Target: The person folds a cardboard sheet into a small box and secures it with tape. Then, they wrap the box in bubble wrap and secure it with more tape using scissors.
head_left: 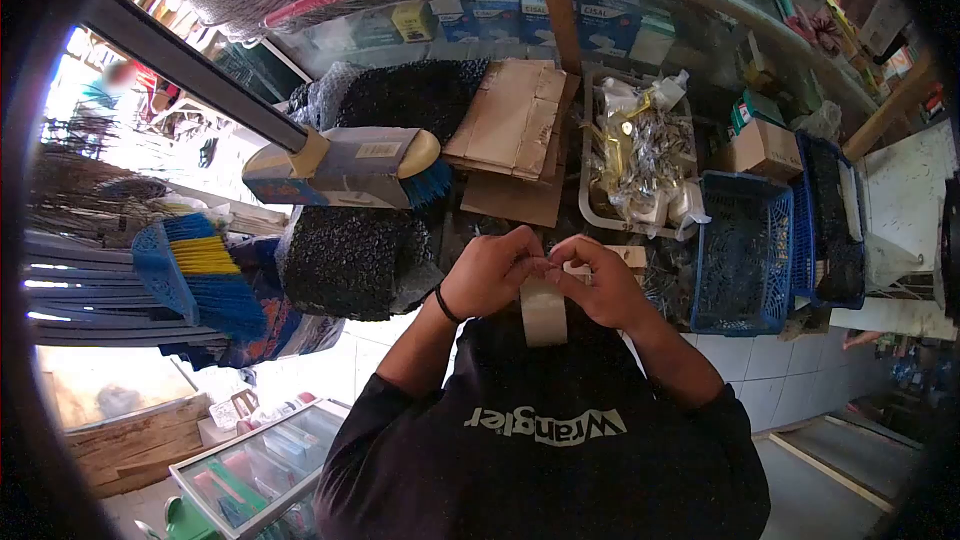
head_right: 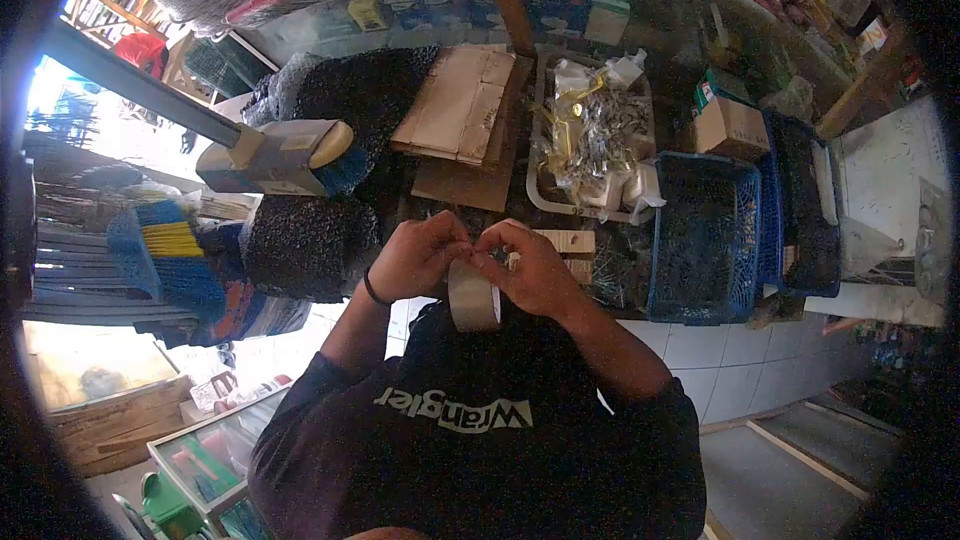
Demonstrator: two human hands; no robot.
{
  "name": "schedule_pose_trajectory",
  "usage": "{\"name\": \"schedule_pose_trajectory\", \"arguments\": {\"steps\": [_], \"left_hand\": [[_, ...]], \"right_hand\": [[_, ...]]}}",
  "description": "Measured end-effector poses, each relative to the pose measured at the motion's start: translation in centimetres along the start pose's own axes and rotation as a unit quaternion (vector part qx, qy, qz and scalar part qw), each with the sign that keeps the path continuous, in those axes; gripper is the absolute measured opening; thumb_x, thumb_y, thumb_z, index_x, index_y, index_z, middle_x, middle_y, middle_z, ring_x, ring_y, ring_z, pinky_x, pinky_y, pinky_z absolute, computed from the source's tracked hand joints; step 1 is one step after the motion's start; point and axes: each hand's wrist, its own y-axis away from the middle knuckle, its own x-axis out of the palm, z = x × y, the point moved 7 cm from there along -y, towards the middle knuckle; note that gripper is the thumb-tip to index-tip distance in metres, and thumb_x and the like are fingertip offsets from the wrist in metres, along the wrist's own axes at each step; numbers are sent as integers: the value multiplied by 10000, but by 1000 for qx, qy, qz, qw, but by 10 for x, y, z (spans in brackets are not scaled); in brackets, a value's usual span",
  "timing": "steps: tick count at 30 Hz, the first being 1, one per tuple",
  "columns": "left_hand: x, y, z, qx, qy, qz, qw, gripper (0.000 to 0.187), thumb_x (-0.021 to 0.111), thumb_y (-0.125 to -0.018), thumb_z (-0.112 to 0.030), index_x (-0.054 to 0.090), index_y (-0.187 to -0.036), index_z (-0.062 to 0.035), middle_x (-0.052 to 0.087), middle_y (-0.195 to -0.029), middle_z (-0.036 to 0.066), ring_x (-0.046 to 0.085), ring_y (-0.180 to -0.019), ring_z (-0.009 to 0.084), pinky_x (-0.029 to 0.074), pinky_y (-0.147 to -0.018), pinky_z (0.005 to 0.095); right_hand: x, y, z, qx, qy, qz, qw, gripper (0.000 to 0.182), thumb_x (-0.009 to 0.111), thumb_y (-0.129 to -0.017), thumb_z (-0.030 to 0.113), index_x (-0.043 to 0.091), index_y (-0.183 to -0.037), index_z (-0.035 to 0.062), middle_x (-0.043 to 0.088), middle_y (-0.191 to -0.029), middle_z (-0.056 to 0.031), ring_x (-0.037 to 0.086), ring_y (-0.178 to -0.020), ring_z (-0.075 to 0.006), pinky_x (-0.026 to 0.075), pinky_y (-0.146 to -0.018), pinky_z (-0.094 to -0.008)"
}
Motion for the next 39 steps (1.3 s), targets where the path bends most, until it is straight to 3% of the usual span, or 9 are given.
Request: {"name": "schedule_pose_trajectory", "arguments": {"steps": [4,10,15,21,24,31,34,36,39], "left_hand": [[-1,1,1,-7,-6,13,1000,83,569,-810,-95,545,-859,-33,612,-726,147,609,-713,345,466,-605,387],[1,-5,1,8,30,42,999,109,587,-813,-129,582,-873,-37,610,-721,142,617,-691,323,463,-596,370],[1,-3,-1,21,-14,68,997,123,569,-860,-138,604,-862,-20,621,-720,106,622,-663,213,471,-596,312],[-1,7,6,20,85,54,995,158,597,-858,-169,608,-869,-12,612,-747,100,574,-647,178,454,-575,320],[-1,11,4,-2,-4,40,999,169,638,-834,-173,608,-869,-10,601,-744,92,558,-644,164,448,-570,307],[-2,24,19,-20,-1,20,1000,155,663,-809,-151,592,-831,-15,590,-713,75,554,-628,143,436,-547,299],[-6,31,23,-12,-1,5,1000,133,654,-811,-127,583,-825,-15,595,-717,75,561,-621,125,440,-533,293],[-8,37,26,-40,14,4,999,110,643,-818,-108,582,-827,-17,604,-727,75,574,-628,116,456,-538,285],[-12,48,36,-91,69,-37,993,150,658,-779,-150,588,-809,-21,615,-731,128,604,-667,275,457,-600,338]], "right_hand": [[4,1,-8,52,-45,27,997,116,618,-844,111,557,-908,36,585,-859,-25,554,-849,-93,448,-753,-265],[-2,1,-11,78,-110,-15,991,105,649,-822,88,565,-872,48,570,-769,4,528,-670,-47,434,-583,-198],[1,1,-13,96,-129,-25,987,139,675,-814,109,561,-857,43,557,-725,14,510,-624,-40,418,-554,-189],[6,-1,-12,105,-76,-6,991,195,686,-811,171,575,-889,31,600,-790,-41,566,-703,-106,474,-634,-268],[11,-3,-15,107,-79,1,991,204,693,-806,178,578,-885,29,605,-795,-45,569,-705,-110,475,-636,-270],[22,-10,-17,128,-56,39,989,216,700,-791,194,594,-895,38,610,-819,-40,562,-742,-117,460,-701,-270],[30,-18,-15,175,-123,87,973,163,680,-789,76,566,-900,42,575,-780,11,535,-706,-56,432,-611,-212],[37,-25,-16,155,-183,127,962,175,675,-791,86,564,-919,41,579,-790,8,548,-730,-68,429,-625,-215],[38,-35,-13,185,-282,140,931,187,659,-801,90,557,-946,33,588,-807,-2,563,-758,-85,432,-657,-220]]}}
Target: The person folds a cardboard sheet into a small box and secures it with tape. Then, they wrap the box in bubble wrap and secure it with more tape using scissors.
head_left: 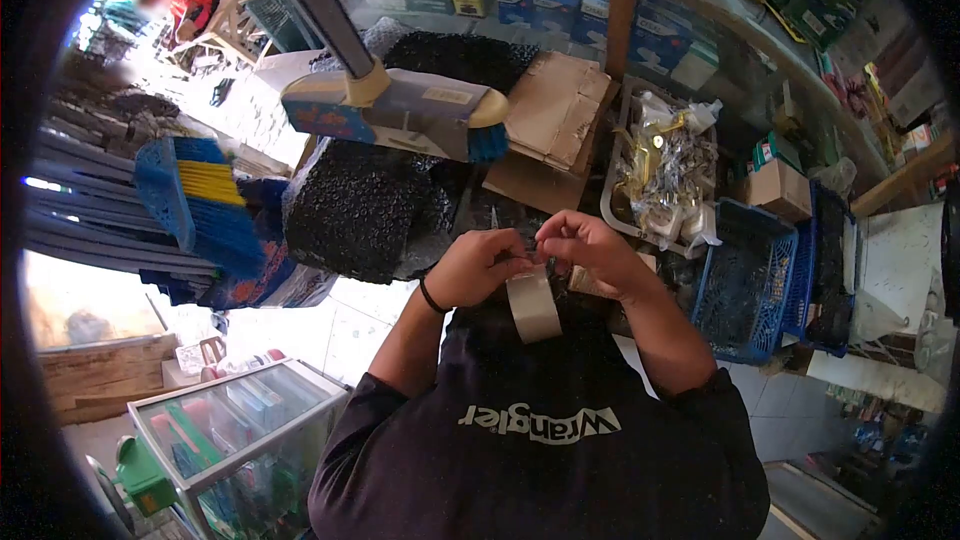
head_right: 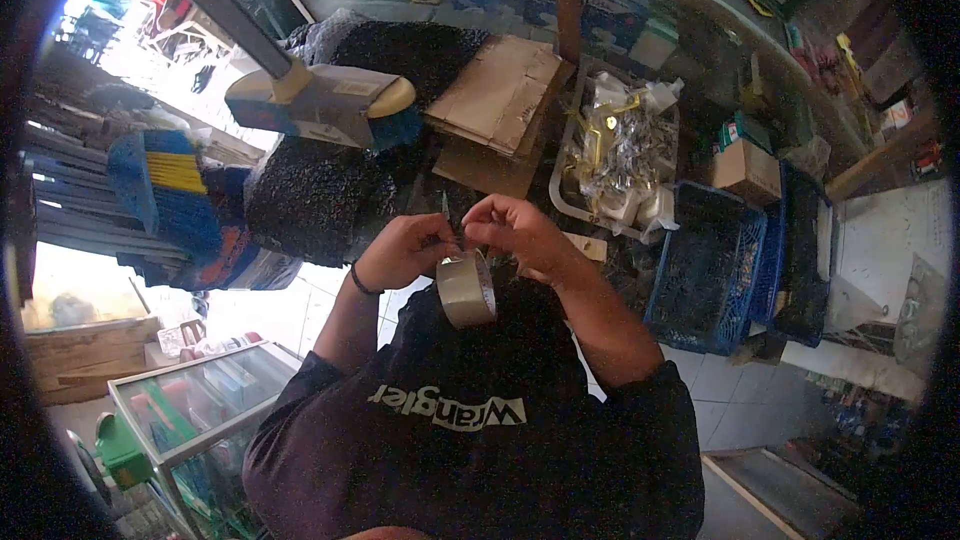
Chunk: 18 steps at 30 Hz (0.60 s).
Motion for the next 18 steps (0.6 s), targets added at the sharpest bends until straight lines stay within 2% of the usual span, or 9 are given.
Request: {"name": "schedule_pose_trajectory", "arguments": {"steps": [1,5,6,8,11,14,15,18], "left_hand": [[-3,4,3,4,18,-13,1000,145,658,-778,-140,587,-810,-17,615,-728,124,605,-663,254,457,-599,327],[-19,25,23,8,71,-64,995,118,653,-781,-96,585,-807,-4,613,-712,106,599,-654,186,454,-591,293],[-23,31,26,7,80,-76,994,109,651,-783,-85,584,-806,-2,611,-707,101,596,-654,173,452,-588,286],[-29,41,32,-1,99,-94,991,102,651,-787,-79,584,-804,-4,605,-707,99,592,-651,168,451,-587,280],[-45,57,33,-2,80,-119,990,93,649,-790,-76,588,-810,-9,600,-716,102,591,-654,167,453,-590,276],[-60,70,37,5,67,-130,989,90,649,-791,-79,595,-821,-13,598,-728,107,596,-668,169,459,-598,281],[-65,72,38,11,68,-130,989,91,649,-792,-80,597,-826,-14,598,-732,108,598,-674,170,461,-601,284],[-77,75,41,19,56,-126,990,92,646,-787,-75,601,-837,-12,600,-741,112,603,-674,188,466,-606,292]], "right_hand": [[2,-3,2,16,-39,0,999,189,652,-805,90,554,-954,29,591,-814,-6,567,-766,-90,435,-670,-222],[-15,-32,-34,-47,160,-101,981,208,646,-821,208,586,-898,24,611,-771,-38,580,-727,-121,457,-661,-270],[-17,-40,-50,-72,276,-129,950,199,649,-804,204,595,-864,22,626,-766,-80,606,-715,-170,468,-648,-302],[2,-45,-60,-33,424,-148,893,227,649,-788,243,604,-832,25,642,-804,-130,624,-738,-268,482,-663,-370],[19,-64,-92,-53,617,-133,774,275,631,-787,294,610,-851,28,646,-838,-168,625,-803,-340,482,-704,-436],[29,-73,-115,68,650,-90,751,311,612,-790,308,604,-940,36,647,-853,-174,625,-833,-355,474,-749,-464],[32,-77,-122,93,678,-99,722,318,590,-794,274,590,-1004,35,650,-849,-178,631,-835,-353,472,-774,-464],[28,-86,-135,84,703,-124,696,306,569,-802,255,594,-1010,32,656,-843,-169,636,-819,-353,470,-784,-466]]}}
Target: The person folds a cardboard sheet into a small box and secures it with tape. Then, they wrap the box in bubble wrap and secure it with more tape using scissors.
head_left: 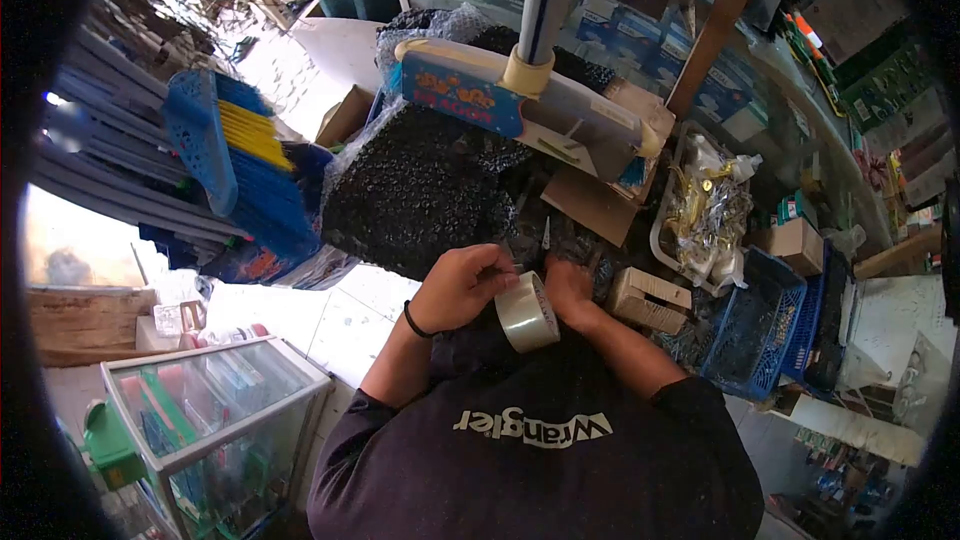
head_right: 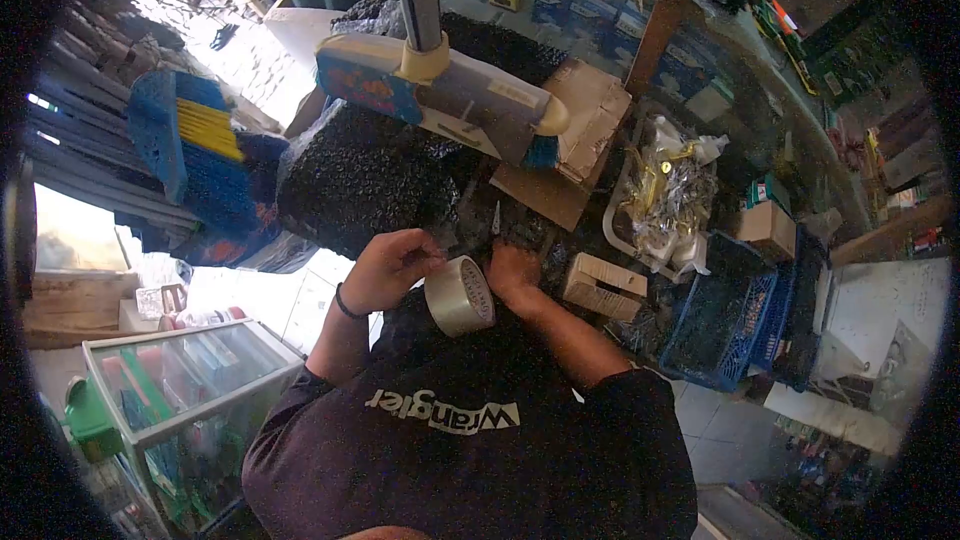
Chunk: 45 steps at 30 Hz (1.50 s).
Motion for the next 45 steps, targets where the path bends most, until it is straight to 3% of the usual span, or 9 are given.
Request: {"name": "schedule_pose_trajectory", "arguments": {"steps": [6,13,15,18,21,25,29,40,45], "left_hand": [[0,-26,-5,51,-37,83,995,95,642,-767,-67,607,-837,-14,610,-768,131,623,-691,271,485,-615,323],[20,-43,-20,119,-79,205,968,112,635,-777,-104,600,-831,-12,616,-795,125,624,-715,290,491,-622,350],[28,-44,-26,138,-85,228,960,116,631,-781,-113,596,-829,-13,615,-797,124,622,-717,294,490,-623,355],[45,-48,-33,143,-71,249,955,111,625,-788,-116,593,-824,-17,610,-796,121,614,-723,304,485,-624,361],[68,-54,-45,155,-94,262,948,104,621,-791,-114,592,-826,-20,601,-794,118,605,-730,312,479,-621,371],[96,-53,-73,188,-97,280,936,100,620,-791,-110,586,-835,-26,593,-798,116,597,-750,314,472,-633,378],[137,-51,-99,214,-90,292,928,94,617,-794,-104,581,-837,-29,587,-798,118,591,-762,315,466,-646,384],[258,-50,-139,251,-71,323,910,116,600,-818,-110,559,-894,-33,584,-848,130,579,-832,342,458,-719,419],[283,-44,-144,250,-78,359,896,147,585,-832,-96,565,-968,-45,613,-911,134,603,-883,336,490,-746,409]], "right_hand": [[22,-7,-7,82,8,-34,996,306,541,-813,244,605,-1001,12,662,-851,-167,640,-832,-343,496,-717,-454],[1,5,-22,107,-234,-1,966,265,630,-774,165,617,-925,-52,654,-868,-205,650,-785,-302,504,-667,-425],[18,11,-39,89,-409,18,908,304,666,-764,163,602,-968,-52,653,-876,-191,649,-757,-252,508,-635,-392],[15,55,-48,128,-667,132,722,413,649,-787,95,472,-1155,28,632,-862,-90,621,-731,-146,499,-585,-287],[-9,99,-63,102,-802,33,588,448,660,-792,89,439,-1179,55,600,-900,-69,607,-765,-129,480,-571,-238],[-49,124,-80,65,-810,-59,580,442,644,-794,57,430,-1180,82,593,-971,-57,596,-826,-140,464,-562,-247],[-83,130,-109,-17,-764,-84,640,394,549,-863,69,394,-1225,74,602,-995,-90,571,-862,-168,457,-696,-317],[-100,178,-190,2,-801,-96,591,483,589,-869,131,344,-1281,73,561,-1096,-104,554,-988,-208,462,-847,-365],[-106,196,-208,37,-750,-142,645,441,587,-857,140,394,-1237,28,581,-1040,-97,562,-957,-164,446,-847,-296]]}}
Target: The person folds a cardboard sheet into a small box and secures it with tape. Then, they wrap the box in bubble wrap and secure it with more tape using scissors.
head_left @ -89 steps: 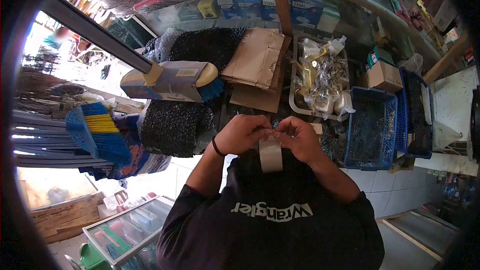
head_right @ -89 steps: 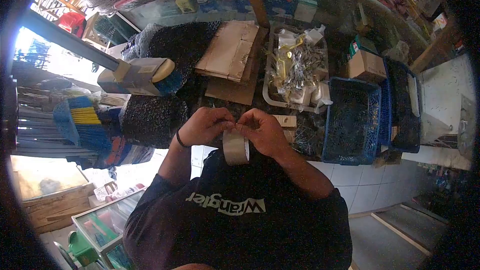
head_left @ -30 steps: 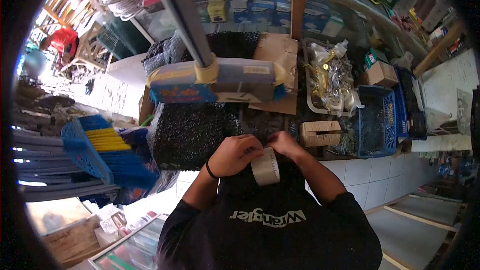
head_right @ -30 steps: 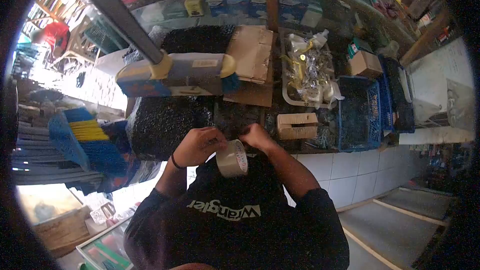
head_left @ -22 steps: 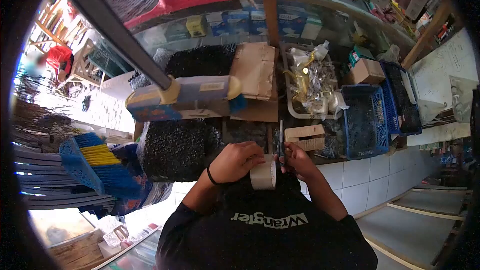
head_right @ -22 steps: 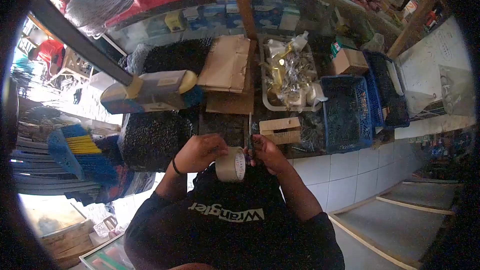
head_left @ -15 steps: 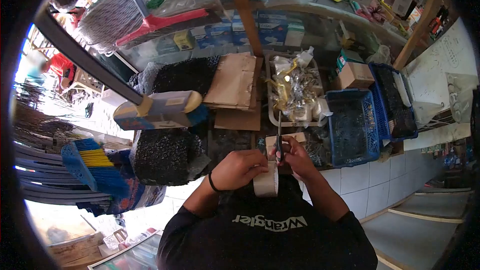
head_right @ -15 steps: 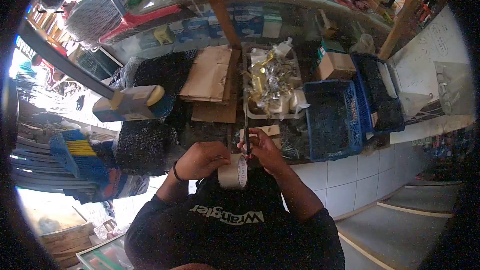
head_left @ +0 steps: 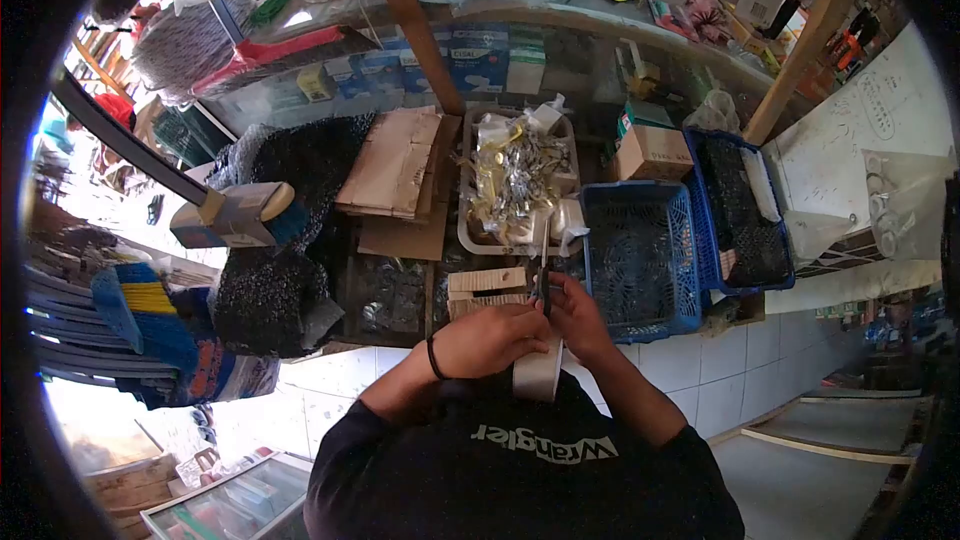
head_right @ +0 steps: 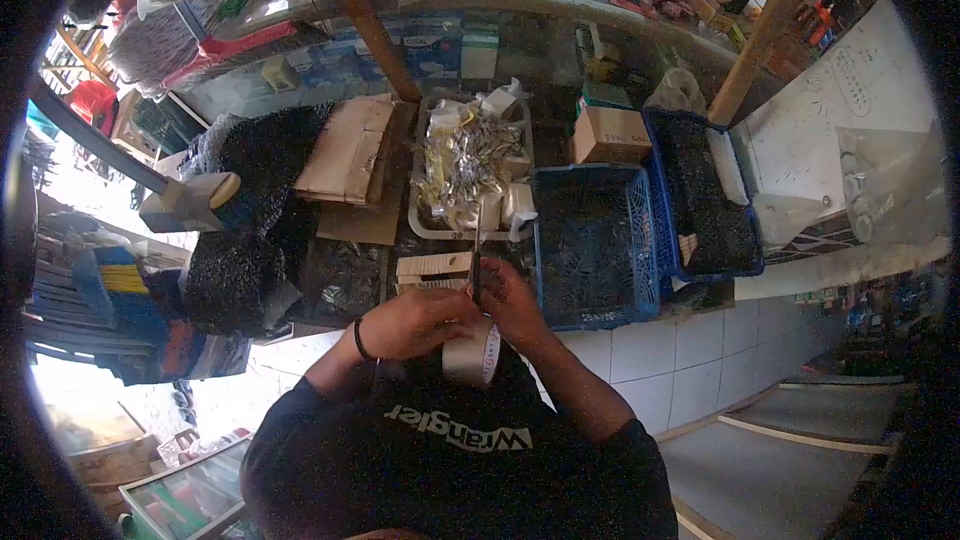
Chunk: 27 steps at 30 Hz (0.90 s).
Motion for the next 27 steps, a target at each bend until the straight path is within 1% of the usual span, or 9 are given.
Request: {"name": "schedule_pose_trajectory", "arguments": {"steps": [1,4,10,12,16,18,21,25,27], "left_hand": [[2,-1,-2,-1,-3,9,1000,156,584,-835,-102,561,-979,-50,612,-910,140,604,-881,337,491,-742,410],[3,-5,-7,0,-12,34,999,179,581,-840,-119,549,-1006,-60,610,-903,153,605,-877,340,492,-732,417],[1,0,-5,40,-21,67,997,190,567,-850,-132,522,-1022,-67,599,-892,158,600,-871,344,490,-706,430],[-4,8,-5,51,-20,72,996,199,564,-851,-132,508,-1033,-71,595,-896,158,596,-873,346,488,-696,433],[-11,32,9,33,-28,71,997,186,552,-859,-148,476,-1008,-67,590,-806,174,597,-784,374,480,-640,445],[-20,43,7,12,-22,65,998,172,539,-861,-160,444,-957,-54,581,-748,184,590,-731,403,464,-611,458],[-21,58,15,20,-46,53,997,174,537,-858,-150,449,-973,-53,588,-751,191,597,-748,405,471,-626,462],[-33,71,9,68,-41,35,996,201,540,-848,-134,460,-1014,-53,594,-764,202,601,-762,406,479,-652,469],[-35,78,10,89,-48,38,994,211,544,-840,-127,469,-1022,-52,597,-768,204,602,-760,404,483,-657,465]], "right_hand": [[1,2,6,6,17,-5,1000,423,581,-861,137,403,-1229,29,579,-1035,-102,564,-948,-164,447,-844,-293],[2,0,6,-26,-92,35,995,374,576,-876,157,430,-1197,34,578,-992,-94,570,-913,-163,451,-838,-295],[12,2,2,-2,-110,-12,994,351,572,-883,189,445,-1176,43,574,-958,-81,570,-897,-170,460,-824,-309],[22,1,0,2,-106,-11,994,346,562,-880,174,439,-1175,40,568,-977,-88,568,-910,-185,461,-828,-319],[47,0,-14,-11,-148,9,989,344,534,-857,110,426,-1175,33,549,-977,-87,561,-934,-208,460,-834,-323],[62,-1,-16,-20,-141,14,990,359,519,-834,75,419,-1176,30,538,-959,-80,558,-935,-208,457,-840,-321],[76,-1,-22,-10,-119,13,993,374,502,-815,45,416,-1179,30,526,-933,-64,555,-929,-200,452,-848,-317],[97,8,-16,-23,-106,-3,994,373,500,-816,38,421,-1181,33,526,-928,-49,549,-925,-180,446,-856,-309],[103,7,-23,2,-102,-17,995,392,517,-818,51,418,-1197,36,530,-948,-44,544,-933,-167,439,-859,-301]]}}
